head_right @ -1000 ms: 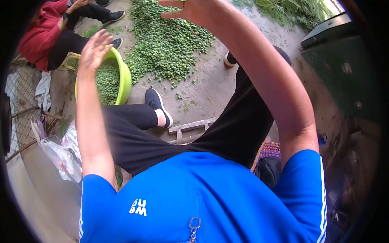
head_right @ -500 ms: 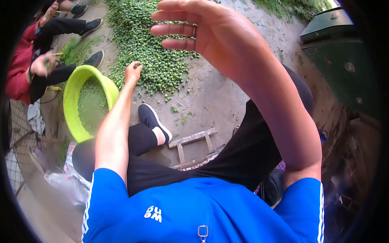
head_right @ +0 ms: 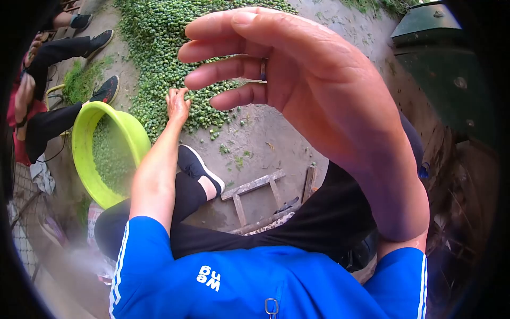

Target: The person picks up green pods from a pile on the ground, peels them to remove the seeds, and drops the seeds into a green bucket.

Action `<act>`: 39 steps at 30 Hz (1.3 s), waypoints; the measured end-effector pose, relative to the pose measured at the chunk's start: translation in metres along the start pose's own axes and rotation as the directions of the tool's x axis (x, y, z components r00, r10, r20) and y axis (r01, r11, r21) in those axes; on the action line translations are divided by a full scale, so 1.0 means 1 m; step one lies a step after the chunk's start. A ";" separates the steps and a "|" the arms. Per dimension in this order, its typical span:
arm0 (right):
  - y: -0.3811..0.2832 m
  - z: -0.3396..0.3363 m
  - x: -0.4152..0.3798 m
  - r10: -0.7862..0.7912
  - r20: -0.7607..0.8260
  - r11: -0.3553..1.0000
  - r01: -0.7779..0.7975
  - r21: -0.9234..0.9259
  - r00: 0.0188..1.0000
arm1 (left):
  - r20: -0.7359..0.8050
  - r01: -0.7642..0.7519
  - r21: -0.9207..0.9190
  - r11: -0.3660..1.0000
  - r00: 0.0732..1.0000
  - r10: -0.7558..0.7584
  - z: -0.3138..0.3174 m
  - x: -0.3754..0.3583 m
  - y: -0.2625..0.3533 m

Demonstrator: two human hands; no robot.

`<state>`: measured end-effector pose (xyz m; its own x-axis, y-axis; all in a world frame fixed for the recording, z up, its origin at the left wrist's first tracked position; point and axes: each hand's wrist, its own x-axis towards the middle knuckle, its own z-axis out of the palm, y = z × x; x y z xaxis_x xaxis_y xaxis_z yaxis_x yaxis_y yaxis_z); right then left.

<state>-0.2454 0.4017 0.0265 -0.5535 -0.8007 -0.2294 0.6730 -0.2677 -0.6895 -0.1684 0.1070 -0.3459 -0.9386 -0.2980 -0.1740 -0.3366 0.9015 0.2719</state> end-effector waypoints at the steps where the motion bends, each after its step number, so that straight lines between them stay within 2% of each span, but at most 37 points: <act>1: 0.000 0.000 0.000 -0.003 0.009 1.000 0.003 0.004 1.000 | -0.031 0.043 -0.088 0.995 0.998 -0.046 0.004 0.000 -0.005; 3: 0.000 0.001 -0.005 -0.010 0.027 1.000 0.010 0.013 1.000 | -0.136 0.083 -0.285 0.955 0.983 -0.126 0.020 0.002 -0.024; 4: 0.000 0.003 -0.005 -0.013 0.029 1.000 0.013 0.011 1.000 | -0.224 0.076 -0.283 0.956 0.964 -0.143 0.023 0.005 -0.031; 5: 0.000 0.006 -0.004 -0.016 0.027 0.999 0.017 -0.037 1.000 | 0.001 0.254 -0.672 0.695 0.939 -0.343 0.025 0.009 -0.039; 6: -0.001 0.010 -0.002 -0.020 0.028 0.996 0.022 -0.086 0.999 | 0.283 0.409 -0.873 0.264 0.868 -0.409 0.017 0.008 -0.039; 7: 0.001 0.011 0.000 -0.024 0.040 0.996 0.027 -0.090 0.999 | 0.383 0.399 -0.917 -0.031 0.852 -0.358 -0.002 -0.001 -0.030; 8: 0.007 0.011 0.003 -0.034 0.039 0.998 0.036 -0.053 0.999 | 0.395 0.339 -0.912 -0.229 0.879 -0.269 -0.002 -0.002 -0.039; 10: 0.013 0.016 0.012 -0.057 0.054 0.998 0.058 -0.025 0.997 | 0.392 0.258 -0.826 -0.501 0.902 -0.182 -0.030 -0.015 -0.027; 12: 0.016 0.025 0.025 -0.126 -0.041 0.955 0.110 -0.274 0.991 | 0.393 0.220 -0.720 -0.658 0.911 -0.125 -0.068 -0.028 -0.002; 14: 0.024 0.027 0.041 -0.116 -0.136 0.970 0.082 -0.230 0.984 | 0.258 0.138 -0.649 -0.748 0.965 -0.045 -0.099 -0.034 0.019; 15: 0.028 0.027 0.049 -0.111 -0.188 0.976 0.072 -0.204 0.976 | 0.252 0.118 -0.624 -0.772 0.966 -0.057 -0.117 -0.034 0.031; 16: 0.034 0.027 0.057 -0.105 -0.239 0.983 0.064 -0.175 0.965 | 0.205 0.133 -0.560 -0.818 0.979 0.018 -0.131 -0.033 0.038; 18: 0.052 0.023 0.074 -0.131 -0.328 0.989 0.100 -0.109 0.936 | 0.107 0.092 -0.489 -0.867 0.993 0.045 -0.169 -0.037 0.061; 19: 0.061 0.025 0.080 -0.103 -0.369 0.993 0.077 -0.084 0.924 | 0.031 0.132 -0.417 -0.899 0.991 0.131 -0.186 -0.037 0.067; 20: 0.070 0.029 0.086 -0.072 -0.411 0.997 0.054 -0.056 0.909 | 0.012 0.132 -0.423 -0.897 0.990 0.140 -0.205 -0.039 0.077; 22: 0.085 0.046 0.098 -0.011 -0.452 0.998 0.037 0.049 0.892 | -0.031 -0.015 -0.546 -0.838 1.000 0.002 -0.245 -0.051 0.107; 23: 0.089 0.055 0.102 -0.021 -0.376 0.974 0.104 0.201 0.926 | 0.034 -0.061 -0.624 -0.779 0.994 -0.105 -0.269 -0.063 0.128; 24: 0.093 0.063 0.106 -0.041 -0.298 0.923 0.150 0.354 0.954 | -0.019 -0.134 -0.686 -0.715 0.986 -0.166 -0.282 -0.071 0.143; 26: 0.097 0.085 0.108 -0.044 -0.370 0.806 0.252 0.536 0.928 | -0.092 -0.242 -0.792 -0.561 0.955 -0.282 -0.300 -0.081 0.159; 27: 0.097 0.090 0.107 0.001 -0.352 0.712 0.246 0.657 0.936 | -0.201 -0.315 -0.852 -0.419 0.934 -0.294 -0.309 -0.085 0.163; 28: 0.097 0.092 0.108 0.003 -0.342 0.715 0.237 0.657 0.940 | -0.207 -0.324 -0.850 -0.416 0.930 -0.303 -0.315 -0.089 0.168; 30: 0.099 0.095 0.108 -0.073 -0.167 0.693 0.171 0.700 0.983 | -0.422 -0.468 -0.864 -0.184 0.874 -0.241 -0.325 -0.097 0.173; 31: 0.097 0.099 0.109 -0.046 -0.227 0.700 0.193 0.687 0.973 | -0.360 -0.403 -0.884 -0.238 0.910 -0.206 -0.331 -0.098 0.169; 32: 0.097 0.101 0.110 -0.043 -0.216 0.699 0.184 0.691 0.975 | -0.365 -0.409 -0.883 -0.229 0.906 -0.212 -0.339 -0.099 0.167; 34: 0.093 0.105 0.109 -0.096 -0.065 0.627 0.111 0.771 0.993 | -0.429 -0.468 -0.844 -0.263 0.882 -0.193 -0.357 -0.105 0.168; 35: 0.090 0.108 0.106 -0.085 -0.049 0.608 0.091 0.789 0.995 | -0.459 -0.476 -0.847 -0.235 0.879 -0.125 -0.365 -0.105 0.159; 38: 0.098 0.112 0.100 -0.073 0.020 0.601 0.028 0.799 0.997 | -0.385 -0.437 -0.800 -0.412 0.900 -0.206 -0.387 -0.106 0.155; 39: 0.106 0.102 0.105 -0.125 0.214 0.554 -0.110 0.825 0.969 | -0.386 -0.441 -0.800 -0.408 0.897 -0.214 -0.389 -0.107 0.147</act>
<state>-0.1819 0.2348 -0.0005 -0.5157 -0.8567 0.0109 0.8388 -0.5022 0.2103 -0.1466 0.1496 0.0809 -0.7995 -0.5815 0.1506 0.4903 -0.4870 0.7227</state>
